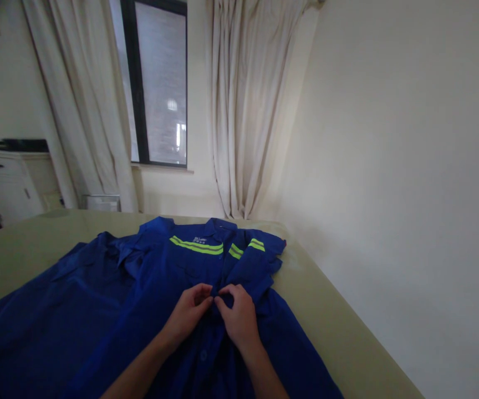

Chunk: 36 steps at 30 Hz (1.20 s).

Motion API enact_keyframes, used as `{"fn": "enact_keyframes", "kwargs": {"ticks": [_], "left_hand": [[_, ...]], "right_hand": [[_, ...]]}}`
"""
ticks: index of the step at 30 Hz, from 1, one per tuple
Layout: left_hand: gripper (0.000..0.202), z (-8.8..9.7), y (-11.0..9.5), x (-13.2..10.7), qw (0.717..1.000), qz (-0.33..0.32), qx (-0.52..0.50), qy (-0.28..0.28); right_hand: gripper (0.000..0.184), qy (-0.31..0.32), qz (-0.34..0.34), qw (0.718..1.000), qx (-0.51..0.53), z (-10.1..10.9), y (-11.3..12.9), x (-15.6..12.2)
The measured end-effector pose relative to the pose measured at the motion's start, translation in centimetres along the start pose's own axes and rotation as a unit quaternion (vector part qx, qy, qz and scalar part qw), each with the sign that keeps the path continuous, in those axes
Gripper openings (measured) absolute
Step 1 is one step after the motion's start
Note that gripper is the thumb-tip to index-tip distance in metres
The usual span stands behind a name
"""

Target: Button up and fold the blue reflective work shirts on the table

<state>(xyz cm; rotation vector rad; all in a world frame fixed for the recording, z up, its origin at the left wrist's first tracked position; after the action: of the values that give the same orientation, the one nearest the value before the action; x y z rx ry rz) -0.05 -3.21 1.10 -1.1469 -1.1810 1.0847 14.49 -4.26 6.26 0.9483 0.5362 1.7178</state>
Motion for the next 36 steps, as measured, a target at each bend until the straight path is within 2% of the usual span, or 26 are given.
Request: {"fn": "enact_keyframes", "kwargs": {"ticks": [7, 14, 19, 25, 31, 36], "left_hand": [[0.039, 0.6, 1.0, 0.3, 0.999, 0.028, -0.040, -0.022], [0.036, 0.0, -1.6, -0.6, 0.998, -0.034, 0.052, 0.002], [0.018, -0.2, -2.5, -0.8, 0.992, -0.054, 0.111, 0.002], [0.024, 0.1, -1.5, -0.2, 1.000, -0.020, 0.022, -0.002], [0.028, 0.3, -1.1, -0.3, 0.998, 0.012, -0.057, -0.004], [0.047, 0.6, 0.1, 0.0, 0.993, 0.051, -0.101, -0.034]], "right_hand": [[0.009, 0.011, 0.016, 0.999, 0.042, 0.0, 0.3, 0.2], [0.007, 0.032, -0.006, 0.995, 0.095, -0.7, -0.5, 0.3], [0.011, 0.027, -0.018, 0.985, 0.171, -1.0, -1.4, 0.8], [0.020, 0.035, -0.044, 0.966, 0.252, -1.6, -2.5, 1.4], [0.034, 0.043, -0.061, 0.954, 0.289, -2.1, -3.3, 1.6], [0.046, 0.039, -0.083, 0.951, 0.295, -2.3, -3.8, 1.6]]}}
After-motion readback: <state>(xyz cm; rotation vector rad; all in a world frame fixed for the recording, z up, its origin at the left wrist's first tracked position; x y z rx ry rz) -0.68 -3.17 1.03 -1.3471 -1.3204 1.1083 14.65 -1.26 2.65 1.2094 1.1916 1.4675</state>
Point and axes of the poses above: each hand's wrist, its own x-axis towards the middle knuckle, its own z-axis out of the back of the hand, y = z × x, the point moved 10 cm from there along x, towards the middle knuckle, and after that the axes turned 2 degrees about z, right-handed, at the moved point
